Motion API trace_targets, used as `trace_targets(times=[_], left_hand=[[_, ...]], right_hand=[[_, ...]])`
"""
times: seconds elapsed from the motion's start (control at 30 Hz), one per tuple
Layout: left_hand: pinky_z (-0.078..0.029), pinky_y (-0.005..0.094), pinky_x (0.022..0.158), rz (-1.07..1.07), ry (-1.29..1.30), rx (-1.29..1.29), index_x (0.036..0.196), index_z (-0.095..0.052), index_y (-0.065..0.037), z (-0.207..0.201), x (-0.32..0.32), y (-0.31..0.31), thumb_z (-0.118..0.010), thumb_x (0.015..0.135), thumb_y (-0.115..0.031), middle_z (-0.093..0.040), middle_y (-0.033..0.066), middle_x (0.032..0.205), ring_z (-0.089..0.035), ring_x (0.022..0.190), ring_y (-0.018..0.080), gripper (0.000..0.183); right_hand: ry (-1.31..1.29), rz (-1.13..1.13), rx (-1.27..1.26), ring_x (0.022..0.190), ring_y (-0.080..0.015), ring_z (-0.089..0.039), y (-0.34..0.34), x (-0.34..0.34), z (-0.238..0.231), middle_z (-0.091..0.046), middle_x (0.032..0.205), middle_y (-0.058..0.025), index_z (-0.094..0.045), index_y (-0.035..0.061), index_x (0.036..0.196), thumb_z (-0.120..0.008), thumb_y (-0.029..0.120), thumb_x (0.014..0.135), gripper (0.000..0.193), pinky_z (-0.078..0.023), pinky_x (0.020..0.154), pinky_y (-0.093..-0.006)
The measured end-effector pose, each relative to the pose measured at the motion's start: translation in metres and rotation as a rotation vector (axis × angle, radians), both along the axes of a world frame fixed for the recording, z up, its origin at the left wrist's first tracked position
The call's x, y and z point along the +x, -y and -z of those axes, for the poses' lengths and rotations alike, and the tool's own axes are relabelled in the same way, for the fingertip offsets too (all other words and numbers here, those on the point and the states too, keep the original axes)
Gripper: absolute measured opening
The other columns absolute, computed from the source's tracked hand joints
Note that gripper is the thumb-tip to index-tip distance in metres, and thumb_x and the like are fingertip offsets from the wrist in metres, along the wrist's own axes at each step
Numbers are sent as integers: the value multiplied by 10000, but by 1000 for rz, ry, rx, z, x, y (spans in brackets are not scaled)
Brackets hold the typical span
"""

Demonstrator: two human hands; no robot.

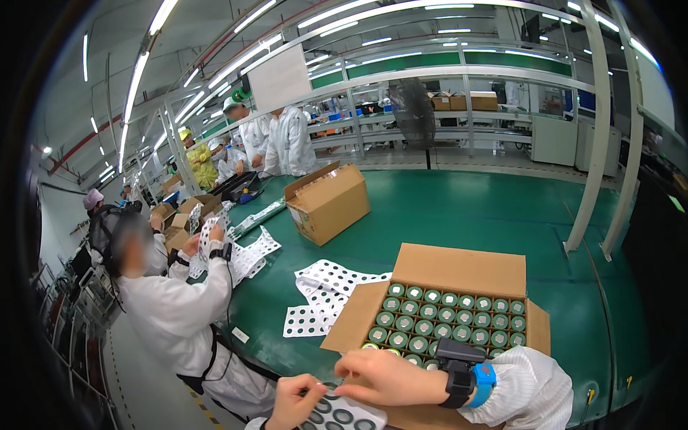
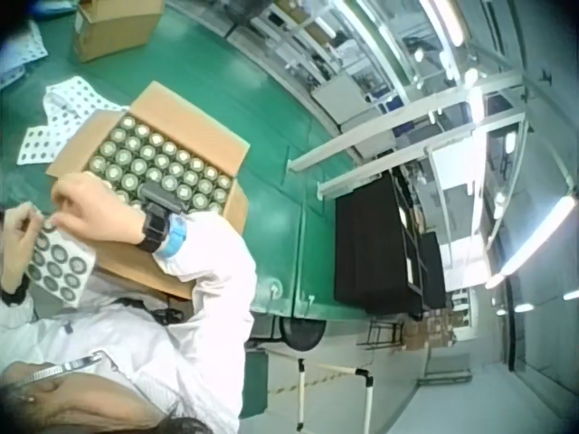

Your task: Applying circular insulating adhesive rings to the tops of battery cells in a factory assembly line.

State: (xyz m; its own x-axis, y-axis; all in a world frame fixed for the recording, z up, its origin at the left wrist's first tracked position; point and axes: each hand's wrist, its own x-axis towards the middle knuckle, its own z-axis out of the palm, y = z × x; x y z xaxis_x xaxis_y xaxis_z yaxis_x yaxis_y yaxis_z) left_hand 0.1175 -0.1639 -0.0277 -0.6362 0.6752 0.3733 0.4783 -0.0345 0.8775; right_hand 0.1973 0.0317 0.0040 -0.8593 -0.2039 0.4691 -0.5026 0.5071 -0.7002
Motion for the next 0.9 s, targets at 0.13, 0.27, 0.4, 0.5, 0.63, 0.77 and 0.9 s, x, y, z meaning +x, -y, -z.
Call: trace_targets(times=[0.13,0.27,0.4,0.5,0.63,0.77,0.9], left_hand=[[-347,241,444,31,-52,-34,661,-552,17,2,6,-14,-577,897,-139,-537,41,551,-482,479,75,284],[-287,255,422,54,11,64,612,-456,16,13,4,-26,-602,882,-154,-386,28,466,-380,422,91,351],[-287,279,415,28,-21,105,624,-453,18,36,-7,-34,-558,915,-186,-373,50,468,-379,414,114,370],[-244,268,413,-99,24,127,588,-395,10,49,-3,-39,-554,920,-198,-336,23,464,-325,442,73,422],[-448,291,498,-27,-337,292,615,-539,-2,49,7,-47,-485,943,-286,-677,181,829,-587,520,218,438],[-404,299,444,34,-630,123,600,-523,-46,77,15,-55,-541,907,-253,-673,191,945,-504,452,218,371],[-335,289,403,-17,-780,187,579,-481,-70,94,11,-62,-561,885,-205,-677,172,967,-385,393,192,343]], right_hand=[[52,71,-25,682,-256,-586,1,10,2,-579,725,-100,-587,17,847,-648,112,803,121,-470,620,-331],[141,102,-47,812,-232,-574,-8,13,5,-571,925,-103,-576,19,854,-619,70,816,77,-465,695,-313],[-66,103,9,954,-264,-502,-16,16,4,-467,1137,-141,-517,14,811,-593,-2,788,82,-435,788,-329],[-98,30,-101,993,-282,-456,-33,18,-15,-442,1173,-147,-498,25,803,-573,-19,772,93,-383,861,-374],[96,245,-2,1059,-278,-394,-73,9,-8,-441,1199,-128,-555,60,831,-581,169,856,114,-308,928,-376],[356,366,75,1125,-277,-395,-91,1,29,-481,1199,-113,-619,77,797,-633,234,846,165,-279,982,-398],[400,463,105,1089,-266,-389,-73,-4,44,-508,1146,-68,-623,70,749,-627,243,847,199,-264,938,-407]])
